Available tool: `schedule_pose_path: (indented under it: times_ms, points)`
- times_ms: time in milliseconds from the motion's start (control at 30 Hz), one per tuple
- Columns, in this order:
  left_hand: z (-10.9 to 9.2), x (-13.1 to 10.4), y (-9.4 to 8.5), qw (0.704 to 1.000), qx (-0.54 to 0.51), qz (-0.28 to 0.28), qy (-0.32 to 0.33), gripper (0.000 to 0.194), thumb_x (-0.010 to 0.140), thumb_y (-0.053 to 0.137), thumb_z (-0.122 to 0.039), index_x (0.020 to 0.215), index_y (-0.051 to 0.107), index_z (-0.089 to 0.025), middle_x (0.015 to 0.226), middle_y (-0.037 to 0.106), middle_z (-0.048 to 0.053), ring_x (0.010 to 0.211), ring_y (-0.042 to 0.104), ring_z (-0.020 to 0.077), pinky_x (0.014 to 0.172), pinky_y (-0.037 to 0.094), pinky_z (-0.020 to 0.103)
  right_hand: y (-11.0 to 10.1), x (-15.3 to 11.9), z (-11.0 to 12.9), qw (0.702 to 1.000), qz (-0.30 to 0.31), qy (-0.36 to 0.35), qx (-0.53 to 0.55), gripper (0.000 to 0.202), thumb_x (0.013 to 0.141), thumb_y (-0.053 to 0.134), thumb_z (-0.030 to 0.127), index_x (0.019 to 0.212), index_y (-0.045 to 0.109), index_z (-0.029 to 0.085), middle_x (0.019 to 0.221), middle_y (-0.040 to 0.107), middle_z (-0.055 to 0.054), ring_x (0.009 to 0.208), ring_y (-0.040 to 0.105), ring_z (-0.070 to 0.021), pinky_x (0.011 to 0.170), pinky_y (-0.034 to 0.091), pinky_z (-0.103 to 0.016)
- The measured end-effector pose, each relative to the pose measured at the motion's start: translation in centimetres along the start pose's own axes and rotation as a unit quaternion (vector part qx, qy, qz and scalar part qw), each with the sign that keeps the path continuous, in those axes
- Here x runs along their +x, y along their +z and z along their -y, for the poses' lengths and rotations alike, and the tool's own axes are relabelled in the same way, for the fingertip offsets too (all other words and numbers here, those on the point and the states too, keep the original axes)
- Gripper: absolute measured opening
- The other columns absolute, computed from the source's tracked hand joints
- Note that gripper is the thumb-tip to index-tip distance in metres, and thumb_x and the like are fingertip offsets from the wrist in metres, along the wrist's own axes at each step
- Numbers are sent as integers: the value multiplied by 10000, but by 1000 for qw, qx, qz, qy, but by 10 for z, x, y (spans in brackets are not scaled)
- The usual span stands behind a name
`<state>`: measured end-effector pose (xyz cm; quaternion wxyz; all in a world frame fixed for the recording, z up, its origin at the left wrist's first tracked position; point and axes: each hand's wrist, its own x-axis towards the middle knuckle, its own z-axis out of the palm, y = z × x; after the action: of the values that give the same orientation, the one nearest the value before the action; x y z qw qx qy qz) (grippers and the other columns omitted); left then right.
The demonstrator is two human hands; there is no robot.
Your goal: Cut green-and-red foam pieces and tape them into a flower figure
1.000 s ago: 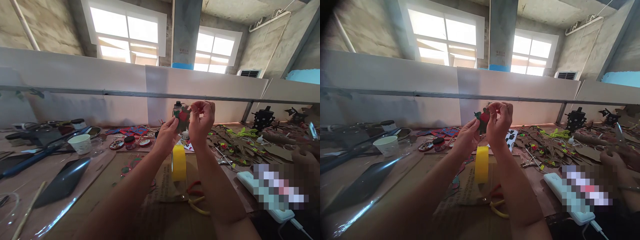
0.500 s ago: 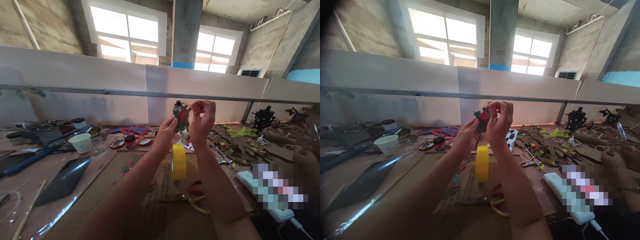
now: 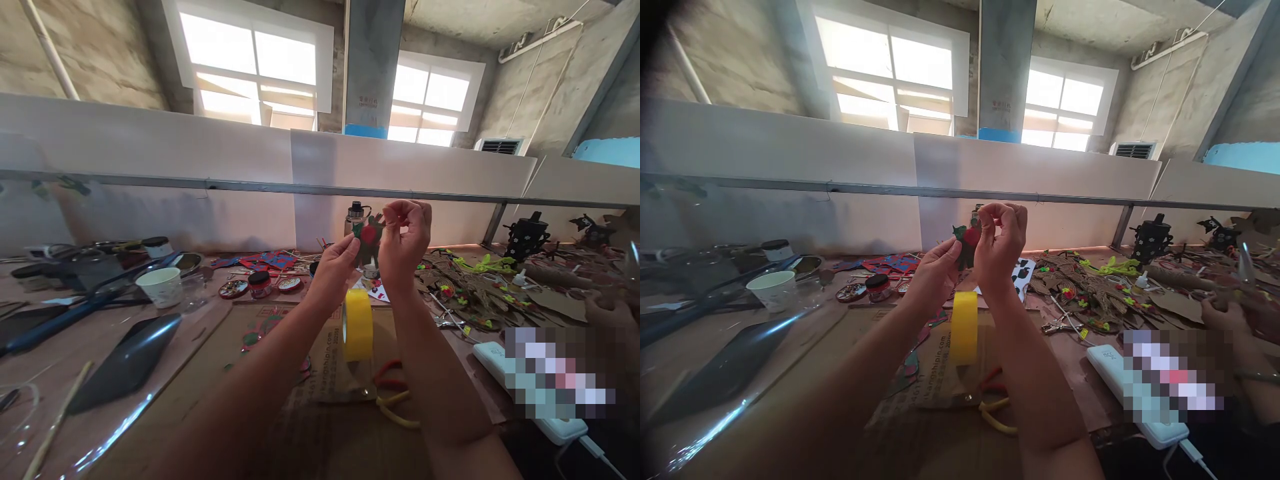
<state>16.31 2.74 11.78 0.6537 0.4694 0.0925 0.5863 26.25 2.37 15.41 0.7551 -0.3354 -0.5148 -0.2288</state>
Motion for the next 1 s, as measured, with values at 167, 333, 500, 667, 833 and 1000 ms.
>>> schedule_pose_path:
  times_ms: [167,333,500,667,833,1000]
  points:
    - [-1,-2,1,1000,5,1,-1,280,728,824,-368,933,777,-182,1028,775,66,1124,669,236,989,487,302,0,0,-1,1000,-3,2,-4,177,979,552,288,831,581,196,830,560,-4,779,545,-124,723,467,-285]
    - [-2,-4,2,1000,6,3,-10,280,720,831,-389,904,774,-186,987,776,53,1071,685,228,935,500,279,0,0,-2,1000,-7,1,7,176,975,563,278,821,588,195,827,562,-4,784,547,-124,719,466,-280]
    - [-1,-4,2,1000,25,15,-2,280,732,814,-418,904,777,-200,971,778,42,1073,683,227,912,506,277,0,1,-4,1000,-13,-10,0,188,974,573,294,816,600,196,812,570,-1,795,546,-130,723,460,-281]
    - [-1,-1,1,1000,19,10,1,287,722,822,-405,901,781,-184,981,780,64,1119,671,247,986,491,313,0,1,-4,1000,-11,-10,2,196,976,576,305,815,607,197,810,581,-5,800,546,-135,736,461,-289]
    - [-3,1,-1,1000,-3,-6,-5,303,726,825,-383,942,778,-176,1009,782,71,1132,673,254,1003,497,336,0,0,-2,1000,-6,-5,-4,209,979,566,324,815,602,200,812,583,-7,797,545,-137,743,462,-297]
    - [-5,3,-2,999,-12,-39,7,243,753,812,-344,937,770,-191,1044,780,56,1107,690,223,963,516,288,0,0,3,1000,-3,-8,-6,214,981,552,326,812,596,203,809,578,-6,793,547,-136,735,460,-297]
